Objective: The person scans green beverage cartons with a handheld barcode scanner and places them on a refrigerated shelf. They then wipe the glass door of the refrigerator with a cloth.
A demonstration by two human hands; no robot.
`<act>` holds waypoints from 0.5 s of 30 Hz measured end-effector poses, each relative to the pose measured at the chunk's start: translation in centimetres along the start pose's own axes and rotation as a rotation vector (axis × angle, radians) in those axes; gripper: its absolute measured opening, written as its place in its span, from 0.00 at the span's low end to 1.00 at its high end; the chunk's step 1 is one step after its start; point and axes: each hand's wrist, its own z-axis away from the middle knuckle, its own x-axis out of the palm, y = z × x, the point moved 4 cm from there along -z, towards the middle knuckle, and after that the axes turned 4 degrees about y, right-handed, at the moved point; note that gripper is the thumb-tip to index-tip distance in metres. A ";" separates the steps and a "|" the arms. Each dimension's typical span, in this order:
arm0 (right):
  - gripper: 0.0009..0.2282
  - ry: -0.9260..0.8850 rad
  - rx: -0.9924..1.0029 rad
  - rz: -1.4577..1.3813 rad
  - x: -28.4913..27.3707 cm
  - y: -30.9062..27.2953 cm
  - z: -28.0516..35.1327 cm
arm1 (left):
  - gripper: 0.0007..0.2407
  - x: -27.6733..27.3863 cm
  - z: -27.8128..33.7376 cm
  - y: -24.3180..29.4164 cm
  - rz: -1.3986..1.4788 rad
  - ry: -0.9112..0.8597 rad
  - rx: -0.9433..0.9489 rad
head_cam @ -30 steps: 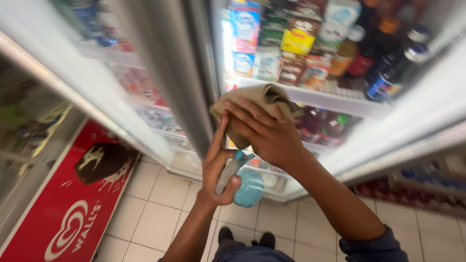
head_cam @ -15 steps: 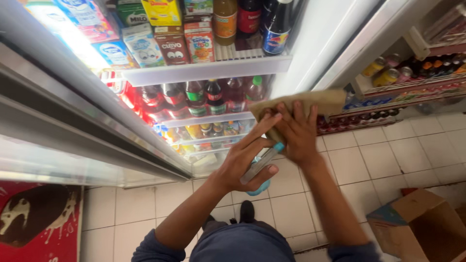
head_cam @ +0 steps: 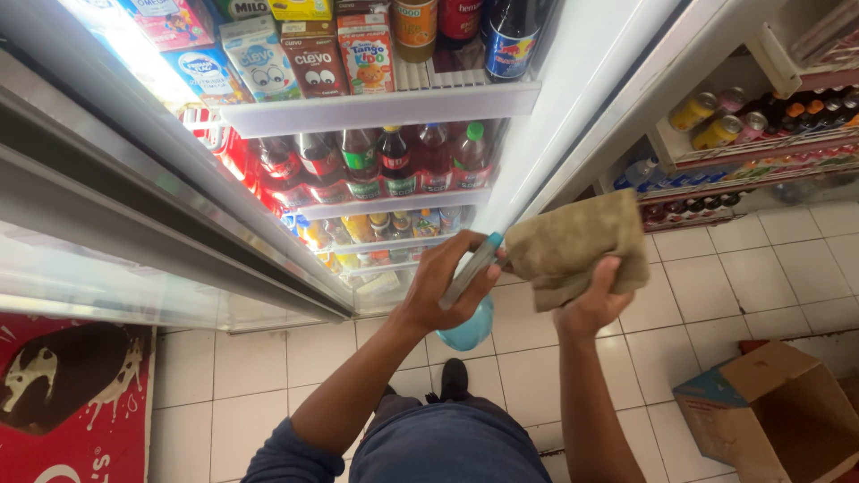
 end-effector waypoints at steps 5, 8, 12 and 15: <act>0.22 0.057 -0.062 -0.117 1.0 -1.9 -0.2 | 0.06 0.0 -0.6 -0.9 -0.059 0.067 0.044; 0.23 0.035 -0.145 -0.065 1.6 -1.1 0.1 | 0.06 -1.2 -0.1 -1.4 -0.100 0.127 0.052; 0.15 -0.153 -0.324 0.130 4.1 1.6 0.4 | 0.06 -4.4 1.7 -1.6 -0.050 0.235 0.048; 0.25 -0.268 -0.620 0.439 7.3 3.1 1.5 | 0.06 -7.2 3.4 -1.5 -0.058 0.312 0.044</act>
